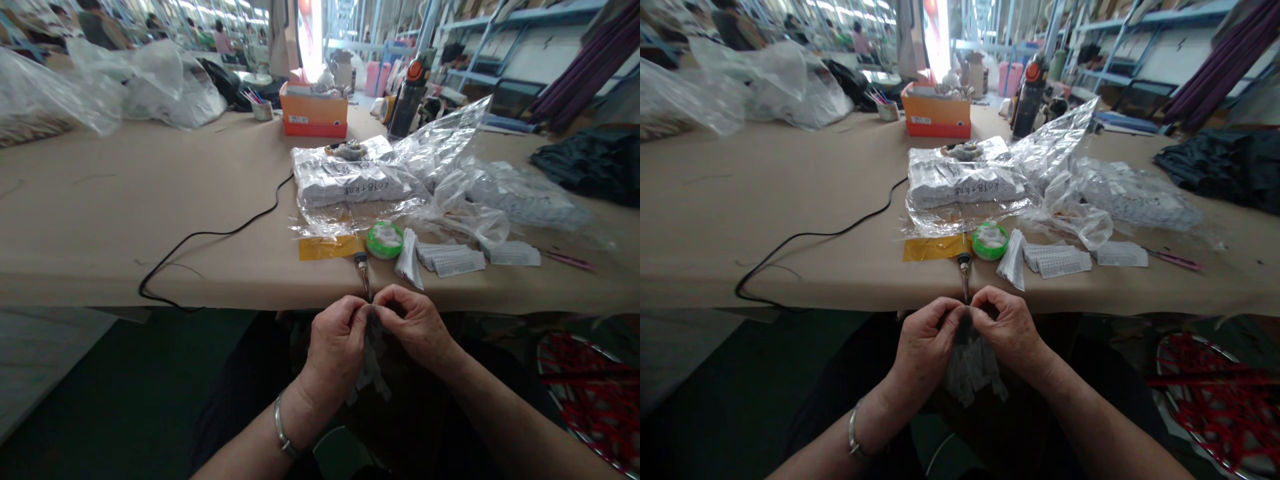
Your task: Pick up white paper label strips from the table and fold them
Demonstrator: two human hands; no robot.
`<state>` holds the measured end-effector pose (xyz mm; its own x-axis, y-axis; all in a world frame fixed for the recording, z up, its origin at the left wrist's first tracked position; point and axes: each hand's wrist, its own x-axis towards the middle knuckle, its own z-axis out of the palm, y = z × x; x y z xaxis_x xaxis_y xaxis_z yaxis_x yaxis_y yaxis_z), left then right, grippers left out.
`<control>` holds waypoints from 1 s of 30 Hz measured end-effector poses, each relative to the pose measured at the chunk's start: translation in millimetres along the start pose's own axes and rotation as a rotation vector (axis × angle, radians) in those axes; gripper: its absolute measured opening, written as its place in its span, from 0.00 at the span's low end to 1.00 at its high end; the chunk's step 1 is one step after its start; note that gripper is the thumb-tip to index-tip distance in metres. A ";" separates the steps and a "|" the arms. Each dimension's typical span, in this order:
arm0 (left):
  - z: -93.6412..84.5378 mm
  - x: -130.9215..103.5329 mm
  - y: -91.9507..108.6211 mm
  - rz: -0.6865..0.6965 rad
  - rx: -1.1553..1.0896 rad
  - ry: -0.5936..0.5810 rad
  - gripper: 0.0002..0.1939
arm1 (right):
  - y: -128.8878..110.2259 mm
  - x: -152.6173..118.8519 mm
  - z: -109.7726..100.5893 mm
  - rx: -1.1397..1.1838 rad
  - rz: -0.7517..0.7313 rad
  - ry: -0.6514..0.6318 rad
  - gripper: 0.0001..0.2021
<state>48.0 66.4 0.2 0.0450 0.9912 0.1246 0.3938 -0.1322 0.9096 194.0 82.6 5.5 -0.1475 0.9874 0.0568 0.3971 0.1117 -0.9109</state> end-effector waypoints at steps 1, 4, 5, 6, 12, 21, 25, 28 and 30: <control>0.0 0.4 0.4 0.006 0.008 0.007 0.08 | 0.0 0.6 0.1 -0.004 -0.006 0.007 0.04; 0.0 1.8 1.1 0.016 0.006 0.020 0.08 | 0.0 2.4 0.5 -0.007 -0.012 0.015 0.04; 0.0 2.2 1.1 0.018 0.000 0.021 0.08 | 0.1 2.8 0.7 -0.010 -0.014 0.017 0.04; 0.1 2.6 0.9 0.019 -0.006 0.021 0.08 | 0.3 3.1 0.8 -0.014 -0.016 0.017 0.04; 1.1 4.1 -2.9 0.011 -0.042 0.020 0.09 | 1.6 3.7 0.1 -0.047 -0.048 0.024 0.04; 0.5 6.3 -1.1 0.012 -0.035 0.018 0.09 | 4.2 3.7 1.0 -0.056 -0.066 0.022 0.06; -2.4 -4.6 -1.7 0.001 -0.045 -0.019 0.08 | 0.4 -13.5 -11.7 -0.140 -0.145 -0.071 0.05; -4.5 -11.8 -14.5 -0.033 -0.075 -0.014 0.06 | 4.4 -22.9 -33.2 -0.356 -0.291 0.007 0.04; -5.0 -13.9 -25.8 -0.063 -0.093 0.034 0.08 | 12.5 -22.2 -49.5 -0.535 -0.392 0.148 0.04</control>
<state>32.6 56.1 -23.0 -0.0087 0.9969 0.0778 0.3075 -0.0714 0.9489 247.1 67.5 13.1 -0.2616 0.8633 0.4316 0.7385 0.4669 -0.4864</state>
